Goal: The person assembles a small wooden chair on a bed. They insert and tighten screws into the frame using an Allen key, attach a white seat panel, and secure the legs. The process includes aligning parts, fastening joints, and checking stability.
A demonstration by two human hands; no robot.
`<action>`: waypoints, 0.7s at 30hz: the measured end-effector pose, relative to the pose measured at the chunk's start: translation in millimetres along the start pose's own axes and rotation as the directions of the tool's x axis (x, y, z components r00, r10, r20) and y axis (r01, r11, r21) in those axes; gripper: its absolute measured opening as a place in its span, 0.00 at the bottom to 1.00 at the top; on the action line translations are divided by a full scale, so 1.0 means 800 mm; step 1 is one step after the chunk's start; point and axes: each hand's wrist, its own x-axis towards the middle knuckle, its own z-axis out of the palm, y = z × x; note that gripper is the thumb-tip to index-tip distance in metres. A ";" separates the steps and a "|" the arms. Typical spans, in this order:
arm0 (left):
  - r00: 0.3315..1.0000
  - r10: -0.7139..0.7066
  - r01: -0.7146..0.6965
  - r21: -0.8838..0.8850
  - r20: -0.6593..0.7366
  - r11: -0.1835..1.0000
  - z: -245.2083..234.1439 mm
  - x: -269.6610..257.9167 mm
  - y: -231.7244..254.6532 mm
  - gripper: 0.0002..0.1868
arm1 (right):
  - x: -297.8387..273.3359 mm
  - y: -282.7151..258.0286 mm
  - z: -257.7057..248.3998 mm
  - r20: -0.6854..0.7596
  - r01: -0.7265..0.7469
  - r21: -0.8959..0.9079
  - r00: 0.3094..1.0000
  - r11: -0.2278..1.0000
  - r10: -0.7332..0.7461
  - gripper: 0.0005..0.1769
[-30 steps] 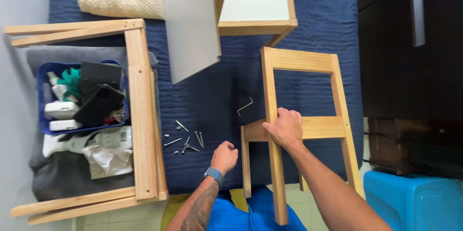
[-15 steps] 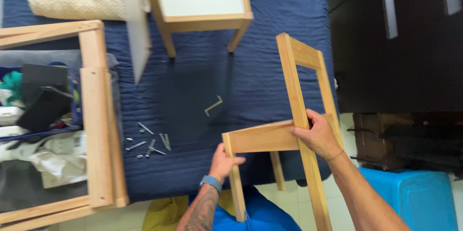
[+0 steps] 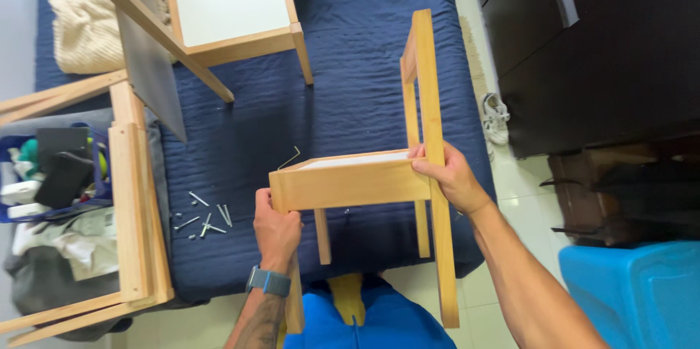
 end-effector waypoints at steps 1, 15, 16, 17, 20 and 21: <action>1.000 0.009 -0.009 0.026 -0.026 1.000 -0.002 0.000 0.005 0.15 | 0.004 0.005 0.000 -0.010 -0.011 0.010 1.000 1.000 0.011 0.08; 0.993 0.049 -0.028 0.187 -0.110 0.982 0.001 0.017 -0.016 0.16 | 0.029 0.094 0.015 -0.149 -0.184 0.070 0.970 0.980 0.193 0.15; 0.994 0.024 -0.003 0.186 -0.108 0.983 -0.001 0.014 -0.021 0.15 | 0.026 0.095 0.014 -0.155 -0.157 0.068 0.974 0.985 0.166 0.15; 0.995 0.029 -0.010 0.204 -0.091 0.979 -0.002 0.016 -0.025 0.15 | 0.024 0.097 0.013 -0.160 -0.130 0.065 0.977 0.989 0.138 0.15; 0.997 0.066 -0.052 0.271 -0.040 0.961 0.000 0.032 -0.042 0.16 | 0.043 0.107 0.010 -0.207 -0.157 0.057 0.964 0.986 0.165 0.15; 0.997 0.080 -0.071 0.309 -0.015 0.948 0.004 0.036 -0.049 0.16 | 0.041 0.114 0.010 -0.230 -0.196 0.059 0.951 0.979 0.205 0.15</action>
